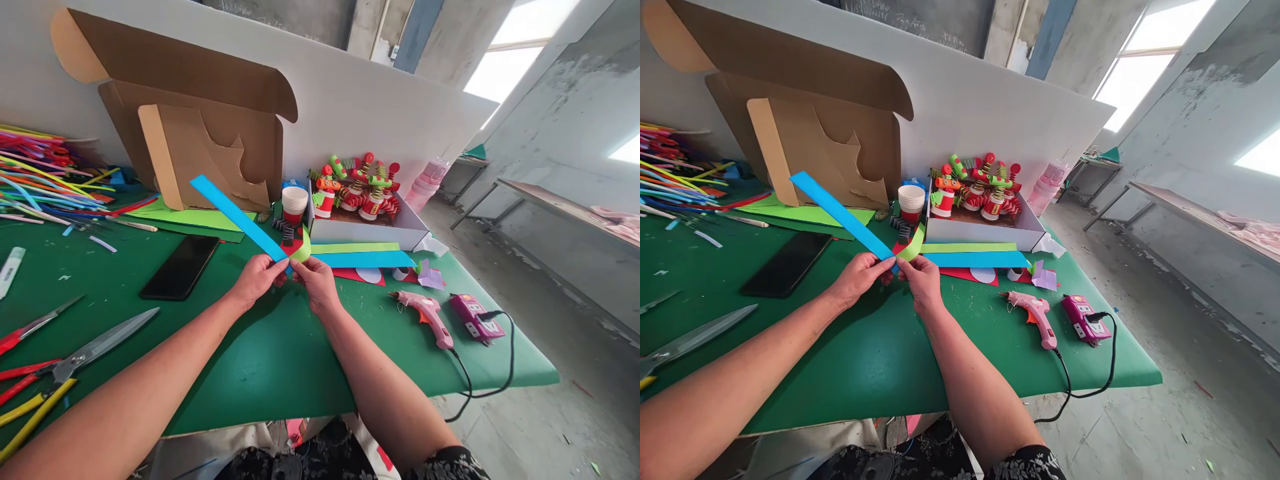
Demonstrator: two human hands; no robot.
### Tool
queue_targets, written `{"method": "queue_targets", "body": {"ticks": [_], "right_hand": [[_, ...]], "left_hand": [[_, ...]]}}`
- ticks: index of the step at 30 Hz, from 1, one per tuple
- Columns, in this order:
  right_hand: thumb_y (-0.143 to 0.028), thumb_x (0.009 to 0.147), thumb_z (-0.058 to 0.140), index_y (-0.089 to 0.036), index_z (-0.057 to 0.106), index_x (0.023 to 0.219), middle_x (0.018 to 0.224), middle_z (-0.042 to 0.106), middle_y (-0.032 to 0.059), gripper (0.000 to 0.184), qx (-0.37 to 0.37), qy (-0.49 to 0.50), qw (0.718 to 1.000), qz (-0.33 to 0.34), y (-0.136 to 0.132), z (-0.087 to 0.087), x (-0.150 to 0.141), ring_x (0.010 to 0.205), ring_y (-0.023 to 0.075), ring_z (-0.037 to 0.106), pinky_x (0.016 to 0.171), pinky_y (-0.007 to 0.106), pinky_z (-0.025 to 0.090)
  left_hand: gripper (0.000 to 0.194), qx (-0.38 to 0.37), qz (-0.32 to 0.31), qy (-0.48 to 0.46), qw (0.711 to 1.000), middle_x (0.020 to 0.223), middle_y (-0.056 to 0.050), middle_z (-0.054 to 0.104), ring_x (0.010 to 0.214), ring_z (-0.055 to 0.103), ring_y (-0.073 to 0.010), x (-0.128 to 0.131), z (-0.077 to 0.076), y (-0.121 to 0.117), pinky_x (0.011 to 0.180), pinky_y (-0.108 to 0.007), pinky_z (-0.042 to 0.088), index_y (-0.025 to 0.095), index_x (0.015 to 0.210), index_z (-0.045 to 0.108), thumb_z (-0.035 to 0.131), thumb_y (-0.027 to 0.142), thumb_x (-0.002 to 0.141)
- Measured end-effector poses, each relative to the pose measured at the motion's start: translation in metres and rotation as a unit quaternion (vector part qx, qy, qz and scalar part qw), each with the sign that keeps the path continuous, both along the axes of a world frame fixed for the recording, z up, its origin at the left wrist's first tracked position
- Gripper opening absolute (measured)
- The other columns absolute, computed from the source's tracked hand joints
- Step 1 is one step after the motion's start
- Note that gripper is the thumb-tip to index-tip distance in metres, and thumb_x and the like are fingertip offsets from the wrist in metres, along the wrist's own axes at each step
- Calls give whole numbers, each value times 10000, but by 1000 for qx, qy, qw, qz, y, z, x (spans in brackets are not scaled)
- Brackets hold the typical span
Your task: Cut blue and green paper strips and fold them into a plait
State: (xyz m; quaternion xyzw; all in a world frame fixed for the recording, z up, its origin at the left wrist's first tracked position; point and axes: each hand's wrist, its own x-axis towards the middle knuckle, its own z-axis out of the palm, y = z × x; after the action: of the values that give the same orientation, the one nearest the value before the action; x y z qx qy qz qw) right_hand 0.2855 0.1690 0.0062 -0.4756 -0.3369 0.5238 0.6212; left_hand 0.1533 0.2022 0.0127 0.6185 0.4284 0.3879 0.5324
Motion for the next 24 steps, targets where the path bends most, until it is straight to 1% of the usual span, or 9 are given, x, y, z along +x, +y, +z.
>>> {"method": "queue_targets", "body": {"ticks": [5, 8, 11, 15, 17, 20, 24], "right_hand": [[-409, 592, 850, -173, 659, 579, 521, 583, -37, 304, -4, -9, 1000, -4, -1, 2, 1, 504, 86, 502, 555, 239, 440], [-385, 594, 853, -170, 675, 585, 525, 597, -35, 279, -2, -4, 1000, -8, -1, 3, 0, 506, 85, 507, 562, 235, 446], [-303, 638, 819, -168, 662, 568, 529, 604, -27, 219, -10, 38, 999, 10, 0, 4, 1, 508, 82, 512, 570, 225, 454], [-134, 656, 753, -160, 662, 615, 585, 637, -3, 103, -29, 112, 991, 68, 2, 4, 2, 556, 96, 569, 626, 225, 500], [-99, 662, 744, -165, 650, 636, 600, 637, -3, 118, -33, 133, 987, 82, 2, 4, 3, 574, 100, 585, 646, 224, 518], [-126, 690, 756, -169, 648, 664, 585, 618, -15, 119, -50, 155, 984, 76, 3, 3, 3, 553, 91, 573, 613, 208, 525], [-191, 680, 808, -166, 672, 707, 566, 605, -29, 141, -74, 147, 984, 70, 3, 2, 3, 511, 73, 543, 550, 181, 512]], "left_hand": [[499, 6, 9, -4, 1000, 525, -12, 623, 497, 548, -150, 0, -1, 0, 516, -285, 440, 179, 636, 629, 681, 675, 673], [508, 4, 8, -9, 1000, 521, -17, 626, 494, 547, -150, 1, 0, 0, 517, -287, 446, 177, 634, 633, 682, 681, 669], [500, 1, 8, -14, 1000, 515, -19, 626, 486, 541, -145, 0, 0, 1, 515, -285, 446, 178, 621, 624, 689, 671, 669], [482, -4, 11, -26, 1000, 520, -18, 627, 494, 545, -141, -2, 1, 3, 521, -283, 453, 181, 631, 615, 691, 655, 672], [473, -5, 7, -30, 1000, 525, -20, 629, 501, 549, -141, -3, 2, 3, 524, -283, 459, 181, 636, 616, 687, 647, 678], [449, -3, -7, -25, 1000, 507, -20, 620, 485, 537, -137, -4, 4, 2, 512, -279, 447, 184, 608, 616, 696, 619, 683], [427, 2, -29, -11, 1000, 498, -18, 618, 480, 540, -140, -5, 6, 1, 502, -277, 436, 192, 569, 612, 709, 591, 684]]}}
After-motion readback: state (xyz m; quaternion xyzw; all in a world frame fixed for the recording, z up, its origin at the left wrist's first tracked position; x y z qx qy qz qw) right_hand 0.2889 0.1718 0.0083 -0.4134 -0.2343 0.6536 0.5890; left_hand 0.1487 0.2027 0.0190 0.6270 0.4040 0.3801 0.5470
